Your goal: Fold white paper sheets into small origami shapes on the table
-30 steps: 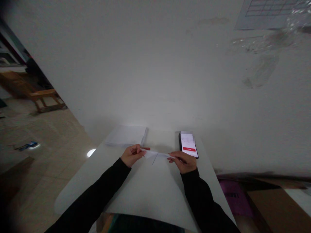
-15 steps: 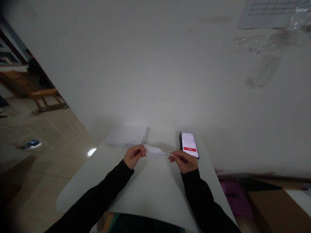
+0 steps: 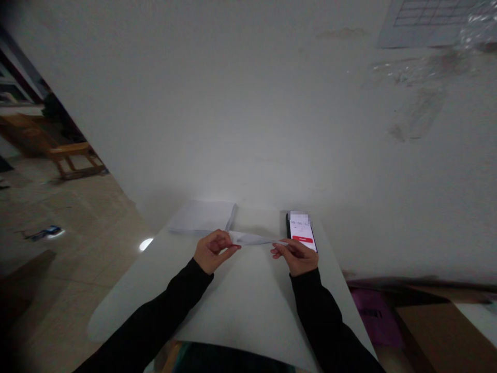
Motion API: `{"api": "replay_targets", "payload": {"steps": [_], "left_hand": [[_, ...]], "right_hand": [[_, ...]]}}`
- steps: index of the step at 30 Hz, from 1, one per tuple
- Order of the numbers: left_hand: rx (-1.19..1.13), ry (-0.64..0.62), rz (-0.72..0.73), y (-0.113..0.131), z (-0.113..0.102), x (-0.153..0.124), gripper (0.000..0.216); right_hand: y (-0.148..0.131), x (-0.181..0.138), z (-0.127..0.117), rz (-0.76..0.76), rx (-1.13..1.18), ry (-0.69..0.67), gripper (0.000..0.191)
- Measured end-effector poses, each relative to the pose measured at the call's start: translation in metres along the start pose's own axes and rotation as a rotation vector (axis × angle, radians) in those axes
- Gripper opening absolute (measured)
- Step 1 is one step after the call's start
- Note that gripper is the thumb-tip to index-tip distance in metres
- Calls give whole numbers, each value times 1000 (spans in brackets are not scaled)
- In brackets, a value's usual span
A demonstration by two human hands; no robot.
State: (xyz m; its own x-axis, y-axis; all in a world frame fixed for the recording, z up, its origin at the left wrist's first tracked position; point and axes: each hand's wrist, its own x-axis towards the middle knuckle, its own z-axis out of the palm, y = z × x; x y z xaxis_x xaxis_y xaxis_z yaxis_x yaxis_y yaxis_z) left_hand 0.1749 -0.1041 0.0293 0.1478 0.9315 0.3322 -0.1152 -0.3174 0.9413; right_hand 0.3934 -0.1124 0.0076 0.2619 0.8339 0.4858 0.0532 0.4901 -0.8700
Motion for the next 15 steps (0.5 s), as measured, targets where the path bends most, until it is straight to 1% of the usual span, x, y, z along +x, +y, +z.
{"api": "replay_targets", "payload": {"steps": [3,7,9,15], "left_hand": [[36,64,6,-1,0,0,22],[74,103,19,-4,-3,1,15],[92,92,11,-6,-5,2,15],[130,0,12,-8,-7,3,16]], "right_hand": [[1,-2,2,17,47,-24,12],[0,-5,4,54,96,-15,14],[0,-5,5,71,95,-7,15],[1,-5,5,76,106,-19,16]]}}
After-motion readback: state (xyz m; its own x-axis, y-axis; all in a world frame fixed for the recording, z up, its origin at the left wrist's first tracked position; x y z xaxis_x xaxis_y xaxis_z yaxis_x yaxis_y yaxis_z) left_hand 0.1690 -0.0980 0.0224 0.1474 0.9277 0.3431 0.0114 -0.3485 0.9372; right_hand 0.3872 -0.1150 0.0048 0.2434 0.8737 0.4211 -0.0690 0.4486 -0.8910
